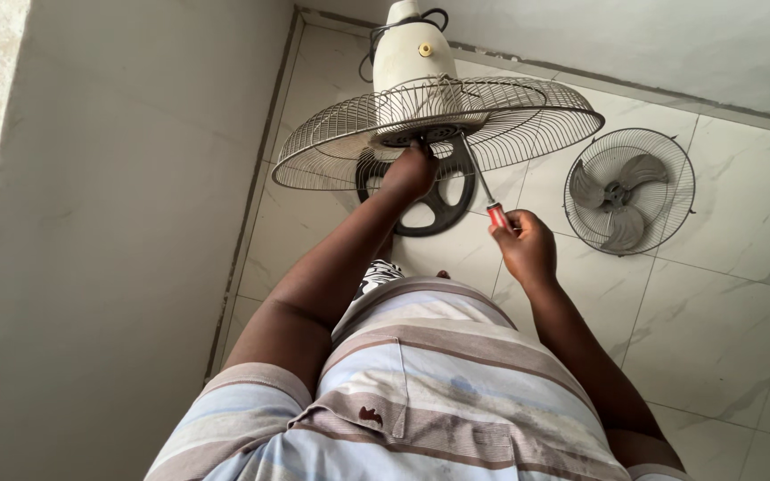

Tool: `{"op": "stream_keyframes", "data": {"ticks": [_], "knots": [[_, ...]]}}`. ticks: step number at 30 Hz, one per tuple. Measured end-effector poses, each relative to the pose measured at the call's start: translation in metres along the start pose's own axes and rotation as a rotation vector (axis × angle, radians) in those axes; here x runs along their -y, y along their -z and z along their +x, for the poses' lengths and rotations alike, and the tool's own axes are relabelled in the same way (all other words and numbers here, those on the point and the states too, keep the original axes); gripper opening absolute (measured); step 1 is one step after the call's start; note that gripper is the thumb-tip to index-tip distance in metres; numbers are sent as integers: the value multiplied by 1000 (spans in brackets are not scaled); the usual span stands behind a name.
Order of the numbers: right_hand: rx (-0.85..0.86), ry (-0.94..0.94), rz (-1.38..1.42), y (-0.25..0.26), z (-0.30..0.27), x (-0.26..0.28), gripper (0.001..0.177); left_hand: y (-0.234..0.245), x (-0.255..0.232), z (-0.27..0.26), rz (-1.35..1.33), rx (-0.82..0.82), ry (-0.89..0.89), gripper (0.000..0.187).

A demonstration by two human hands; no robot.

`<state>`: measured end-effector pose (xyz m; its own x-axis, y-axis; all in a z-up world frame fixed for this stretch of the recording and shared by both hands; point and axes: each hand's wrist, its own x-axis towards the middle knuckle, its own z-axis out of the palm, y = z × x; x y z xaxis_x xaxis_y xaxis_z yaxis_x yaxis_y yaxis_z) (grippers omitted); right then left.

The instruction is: The person uses a screwdriver to remove the front cage and blades from a ceiling fan, then reattaches the blades and cage. The task involves unscrewing, detaching, and reassembling fan components.

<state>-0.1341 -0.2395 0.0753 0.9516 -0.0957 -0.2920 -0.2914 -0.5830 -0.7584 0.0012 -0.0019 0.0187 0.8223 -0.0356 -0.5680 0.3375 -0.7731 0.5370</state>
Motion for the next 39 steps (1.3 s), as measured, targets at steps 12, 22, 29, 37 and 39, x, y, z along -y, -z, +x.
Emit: {"op": "stream_keyframes", "data": {"ticks": [12, 22, 29, 37, 39], "knots": [[185, -243, 537, -35, 10, -11, 31, -21, 27, 29, 303, 40, -89, 52], [801, -477, 1403, -45, 18, -21, 54, -7, 24, 17, 30, -38, -70, 51], [190, -124, 337, -29, 7, -4, 35, 12, -1, -8, 14, 18, -34, 56], [8, 12, 76, -33, -2, -1, 26, 7, 1, -12, 94, 20, -51, 59], [87, -103, 263, -39, 2, -10, 29, 8, 0, -11, 103, 19, -57, 58]]}}
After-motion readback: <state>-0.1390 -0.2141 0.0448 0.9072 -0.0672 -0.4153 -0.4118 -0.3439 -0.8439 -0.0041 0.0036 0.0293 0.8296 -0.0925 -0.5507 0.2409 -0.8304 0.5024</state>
